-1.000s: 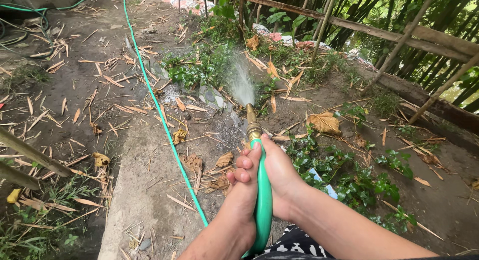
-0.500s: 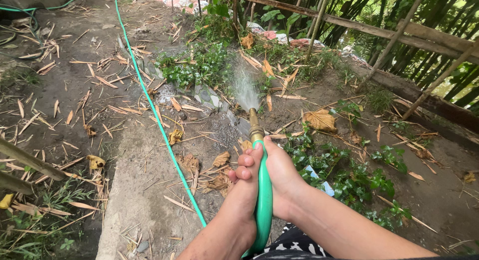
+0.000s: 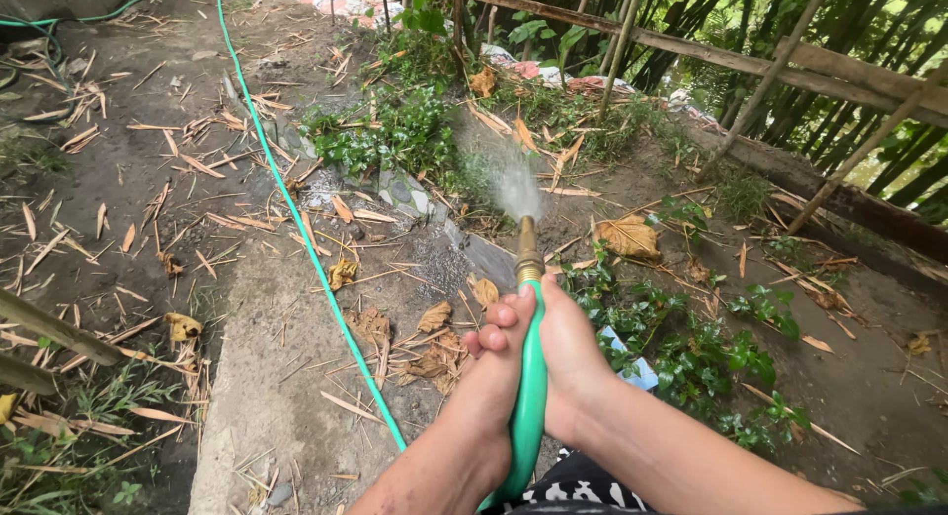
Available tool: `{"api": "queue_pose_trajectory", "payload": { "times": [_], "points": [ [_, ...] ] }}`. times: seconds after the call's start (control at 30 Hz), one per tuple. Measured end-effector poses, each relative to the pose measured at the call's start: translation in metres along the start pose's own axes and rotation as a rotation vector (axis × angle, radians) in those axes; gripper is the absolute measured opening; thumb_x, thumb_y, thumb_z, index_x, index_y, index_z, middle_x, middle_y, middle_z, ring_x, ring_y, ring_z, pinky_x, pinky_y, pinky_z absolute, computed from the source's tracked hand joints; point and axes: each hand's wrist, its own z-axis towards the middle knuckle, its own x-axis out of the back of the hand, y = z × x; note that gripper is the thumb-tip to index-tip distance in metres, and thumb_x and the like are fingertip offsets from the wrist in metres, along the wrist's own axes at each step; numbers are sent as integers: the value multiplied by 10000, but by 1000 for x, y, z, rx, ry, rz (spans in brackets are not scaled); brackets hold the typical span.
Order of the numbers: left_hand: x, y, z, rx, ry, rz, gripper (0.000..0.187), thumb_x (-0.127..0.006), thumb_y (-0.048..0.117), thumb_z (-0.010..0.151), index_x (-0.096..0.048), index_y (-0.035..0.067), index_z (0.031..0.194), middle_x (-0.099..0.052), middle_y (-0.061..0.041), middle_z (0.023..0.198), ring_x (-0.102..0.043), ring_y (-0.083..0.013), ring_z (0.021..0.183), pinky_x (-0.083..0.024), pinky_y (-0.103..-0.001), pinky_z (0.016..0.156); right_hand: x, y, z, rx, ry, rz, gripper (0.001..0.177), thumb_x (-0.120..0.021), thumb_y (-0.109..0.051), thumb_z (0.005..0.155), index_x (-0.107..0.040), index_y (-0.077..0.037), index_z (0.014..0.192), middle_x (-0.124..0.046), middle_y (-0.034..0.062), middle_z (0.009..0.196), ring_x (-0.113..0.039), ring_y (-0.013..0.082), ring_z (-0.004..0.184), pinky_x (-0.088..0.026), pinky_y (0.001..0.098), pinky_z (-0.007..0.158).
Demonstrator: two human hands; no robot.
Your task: The person sprays water onto a variety of potted and ground-planted greenery and soil sections using a garden hose nozzle held by hand.
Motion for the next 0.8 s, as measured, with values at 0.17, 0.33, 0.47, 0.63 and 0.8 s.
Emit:
{"api": "queue_pose_trajectory", "payload": {
  "times": [0.17,0.33,0.47,0.63,0.8],
  "points": [
    [-10,-4,1,54,-48,19,361,-593,560,940,-639,202,941,-578,49,821,-544,-90,796,-457,-255,758,7,-3,-4,124,-49,61,540,-241,-589,1047,-406,-132,811,-445,3,657,-446,167,591,-526,397,800],
    [-21,-9,9,136,1,157,363,-579,573,894,-656,227,973,-633,53,885,-575,-101,854,-473,-258,795,15,-13,-11,165,22,75,546,-242,-602,1050,-381,-134,805,-429,4,650,-460,171,586,-508,406,782],
    [-36,-19,21,124,-81,139,440,-650,607,899,-615,189,1029,-596,19,939,-565,-132,906,-483,-299,838,30,-31,-14,214,43,64,536,-226,-575,1042,-397,-115,826,-427,15,654,-458,174,588,-525,404,807],
    [-67,-26,26,236,1,246,531,-636,656,802,-637,213,1095,-640,20,1024,-590,-146,975,-475,-314,885,49,-55,-18,247,59,19,556,-212,-594,1031,-395,-105,839,-409,17,642,-436,170,556,-538,414,806],
    [-92,-43,36,186,57,188,486,-709,618,797,-625,237,1087,-594,20,994,-577,-134,981,-475,-343,914,69,-78,-21,255,91,8,531,-230,-589,1033,-393,-113,861,-411,18,643,-414,168,532,-542,417,803]
  ]
}}
